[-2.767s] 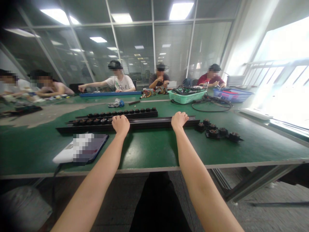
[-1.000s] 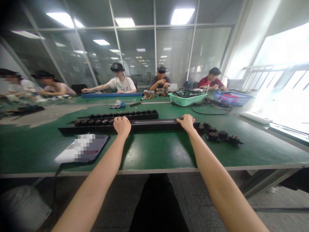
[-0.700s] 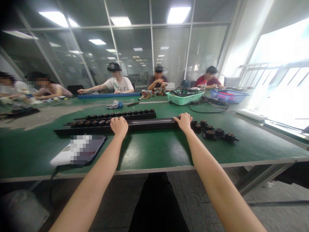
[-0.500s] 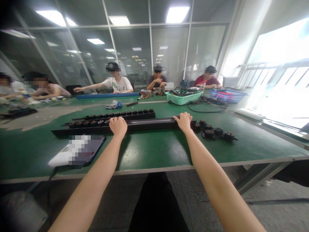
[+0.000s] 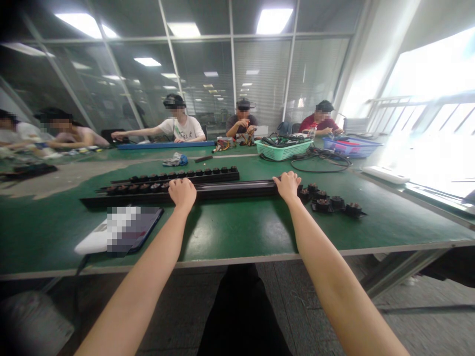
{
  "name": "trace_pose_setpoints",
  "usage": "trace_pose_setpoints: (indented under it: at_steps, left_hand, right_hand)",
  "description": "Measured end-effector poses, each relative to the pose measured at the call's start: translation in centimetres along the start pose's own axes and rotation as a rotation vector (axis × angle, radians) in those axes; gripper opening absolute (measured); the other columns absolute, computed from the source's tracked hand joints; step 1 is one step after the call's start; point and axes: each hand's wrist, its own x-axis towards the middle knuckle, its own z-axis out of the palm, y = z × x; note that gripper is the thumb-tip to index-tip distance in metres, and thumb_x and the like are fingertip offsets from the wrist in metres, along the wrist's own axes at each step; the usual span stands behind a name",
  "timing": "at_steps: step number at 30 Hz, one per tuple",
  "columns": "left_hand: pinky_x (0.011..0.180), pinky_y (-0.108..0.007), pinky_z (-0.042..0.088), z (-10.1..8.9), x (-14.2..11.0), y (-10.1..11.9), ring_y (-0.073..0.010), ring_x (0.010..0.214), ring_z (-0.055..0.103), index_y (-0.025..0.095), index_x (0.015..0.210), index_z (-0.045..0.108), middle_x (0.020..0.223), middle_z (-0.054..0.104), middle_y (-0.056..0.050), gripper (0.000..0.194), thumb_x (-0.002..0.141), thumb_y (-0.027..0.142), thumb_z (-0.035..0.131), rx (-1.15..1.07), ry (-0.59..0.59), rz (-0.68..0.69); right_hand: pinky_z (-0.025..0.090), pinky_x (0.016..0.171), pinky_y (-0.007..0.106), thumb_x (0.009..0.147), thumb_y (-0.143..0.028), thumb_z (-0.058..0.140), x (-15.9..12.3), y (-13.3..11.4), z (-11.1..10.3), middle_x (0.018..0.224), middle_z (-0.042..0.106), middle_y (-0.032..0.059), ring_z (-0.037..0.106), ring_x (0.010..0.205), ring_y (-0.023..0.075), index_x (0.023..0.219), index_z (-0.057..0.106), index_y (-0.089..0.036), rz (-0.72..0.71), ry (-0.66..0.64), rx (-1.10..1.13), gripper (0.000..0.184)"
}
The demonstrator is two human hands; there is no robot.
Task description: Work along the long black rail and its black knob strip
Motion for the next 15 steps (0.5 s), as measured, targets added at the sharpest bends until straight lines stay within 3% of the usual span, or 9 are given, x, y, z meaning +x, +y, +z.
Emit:
trace_pose_setpoints:
  at_steps: [15]
  left_hand:
    - [0.108, -0.053, 0.044, -0.09, -0.07, 0.07, -0.0400, 0.136, 0.049, 0.010, 0.119, 0.073, 0.127, 0.069, -0.026, 0.042, 0.100, 0.022, 0.037, -0.014, -0.005, -0.004]
  right_hand:
    - [0.030, 0.101, 0.047, 0.105, -0.045, 0.047, 0.28, 0.57, 0.18, 0.127, 0.060, 0.0240, 0.048, 0.122, 0.0359, 0.113, 0.073, -0.010, 0.023, 0.010, -0.002, 0.044]
